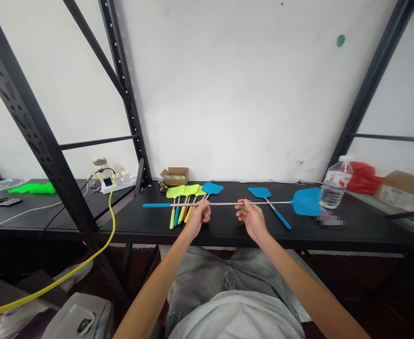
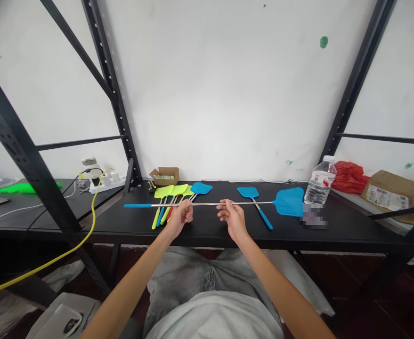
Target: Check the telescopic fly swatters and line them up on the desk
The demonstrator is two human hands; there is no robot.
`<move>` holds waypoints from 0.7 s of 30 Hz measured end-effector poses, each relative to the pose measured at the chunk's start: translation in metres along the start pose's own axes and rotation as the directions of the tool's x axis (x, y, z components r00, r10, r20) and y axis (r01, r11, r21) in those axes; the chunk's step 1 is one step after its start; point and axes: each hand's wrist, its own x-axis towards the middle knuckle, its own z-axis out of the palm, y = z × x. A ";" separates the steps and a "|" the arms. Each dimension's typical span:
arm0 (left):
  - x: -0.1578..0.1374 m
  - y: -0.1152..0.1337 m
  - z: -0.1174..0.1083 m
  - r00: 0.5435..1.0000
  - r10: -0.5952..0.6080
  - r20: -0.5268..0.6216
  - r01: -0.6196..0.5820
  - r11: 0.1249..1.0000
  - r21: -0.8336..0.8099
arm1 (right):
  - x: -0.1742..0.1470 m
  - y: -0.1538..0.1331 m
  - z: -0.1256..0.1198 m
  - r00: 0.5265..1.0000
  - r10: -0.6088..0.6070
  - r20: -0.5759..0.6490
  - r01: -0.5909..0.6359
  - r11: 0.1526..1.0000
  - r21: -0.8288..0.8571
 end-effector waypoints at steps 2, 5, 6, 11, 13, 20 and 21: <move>0.001 -0.002 0.001 0.999 -0.019 -0.029 0.021 0.999 0.045 | -0.001 0.000 0.001 1.000 -0.006 0.012 0.006 1.000 -0.020; 0.004 -0.004 0.001 0.998 -0.052 -0.026 0.054 0.991 0.119 | -0.002 0.001 0.003 0.989 0.016 0.146 0.000 0.994 -0.113; 0.005 -0.005 0.002 0.998 -0.060 -0.006 0.060 0.988 0.144 | -0.002 0.001 0.003 0.980 0.030 0.198 0.002 0.987 -0.159; 0.004 -0.002 0.002 0.997 -0.069 0.028 0.065 0.990 0.124 | -0.002 0.002 0.002 0.962 0.062 0.265 0.006 0.968 -0.249; 0.003 -0.001 0.002 0.997 -0.071 0.019 0.069 0.994 0.083 | -0.002 0.001 0.002 0.967 0.063 0.245 -0.009 0.977 -0.214; 0.005 0.001 -0.001 0.991 -0.056 -0.123 0.041 0.992 -0.120 | 0.001 -0.004 0.000 0.999 -0.002 0.041 -0.001 0.999 0.054; 0.005 0.002 -0.001 0.988 -0.059 -0.143 0.038 0.989 -0.145 | 0.001 -0.005 0.000 1.000 -0.004 0.018 0.002 0.997 0.078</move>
